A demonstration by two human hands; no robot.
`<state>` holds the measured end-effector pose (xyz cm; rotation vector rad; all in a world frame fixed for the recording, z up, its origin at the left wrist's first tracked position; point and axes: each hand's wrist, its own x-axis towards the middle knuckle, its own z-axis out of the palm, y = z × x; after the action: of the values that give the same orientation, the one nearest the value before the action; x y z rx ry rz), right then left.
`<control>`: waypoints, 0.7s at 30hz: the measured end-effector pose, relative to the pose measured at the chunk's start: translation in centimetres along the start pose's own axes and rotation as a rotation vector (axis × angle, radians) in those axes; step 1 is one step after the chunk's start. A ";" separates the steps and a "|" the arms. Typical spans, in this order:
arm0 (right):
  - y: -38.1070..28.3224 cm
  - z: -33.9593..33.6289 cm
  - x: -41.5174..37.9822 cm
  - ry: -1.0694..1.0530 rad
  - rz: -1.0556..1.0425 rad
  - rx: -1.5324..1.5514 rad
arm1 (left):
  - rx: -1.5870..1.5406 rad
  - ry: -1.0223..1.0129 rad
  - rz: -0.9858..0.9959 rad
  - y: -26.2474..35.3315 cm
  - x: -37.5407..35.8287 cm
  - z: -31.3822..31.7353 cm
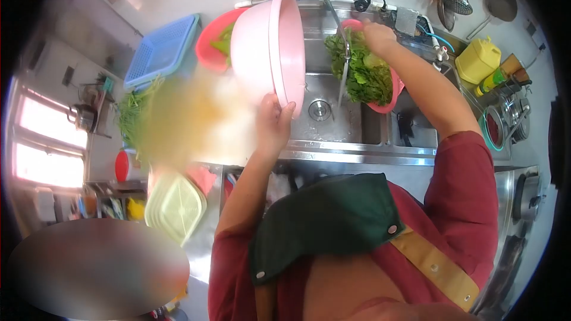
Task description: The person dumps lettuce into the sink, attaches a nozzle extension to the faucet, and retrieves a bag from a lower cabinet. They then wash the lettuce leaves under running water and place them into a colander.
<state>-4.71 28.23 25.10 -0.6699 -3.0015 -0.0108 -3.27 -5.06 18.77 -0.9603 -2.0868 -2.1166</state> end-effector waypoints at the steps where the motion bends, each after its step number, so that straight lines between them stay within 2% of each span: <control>1: -0.8 0.4 0.4 -0.007 0.000 -0.034 | 0.071 0.009 0.008 -0.4 -0.2 -0.7; 5: -2.5 1.8 2.6 0.018 0.005 -0.052 | 0.178 0.087 0.026 -0.2 -0.9 -2.2; 8: -2.5 3.2 4.6 0.045 0.026 -0.084 | -0.085 0.111 0.006 1.0 -1.3 -2.4; 11: -1.5 3.6 6.7 0.045 0.043 -0.144 | -0.012 0.104 0.054 0.2 -1.5 -3.0; 14: -2.7 0.3 5.4 0.014 0.031 -0.145 | -0.029 0.094 0.046 -0.6 -1.8 -3.1; 15: -2.7 0.2 5.9 -0.045 -0.046 -0.184 | -0.012 0.084 0.043 -0.9 -1.9 -3.2; 18: -2.8 -0.6 6.0 0.057 -0.081 -0.278 | 0.060 0.041 0.076 -2.0 -1.7 -3.1; 19: -2.6 -0.1 7.2 0.113 -0.027 -0.243 | 0.101 0.013 0.107 -2.1 -1.5 -3.2; 21: -3.3 -1.8 6.7 0.063 -0.085 -0.275 | 0.146 -0.013 0.153 -1.9 -1.2 -3.1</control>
<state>-12.02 28.04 27.36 -0.5492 -2.9926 -0.4474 -4.41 -8.15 16.78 -1.0787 -2.0664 -1.8635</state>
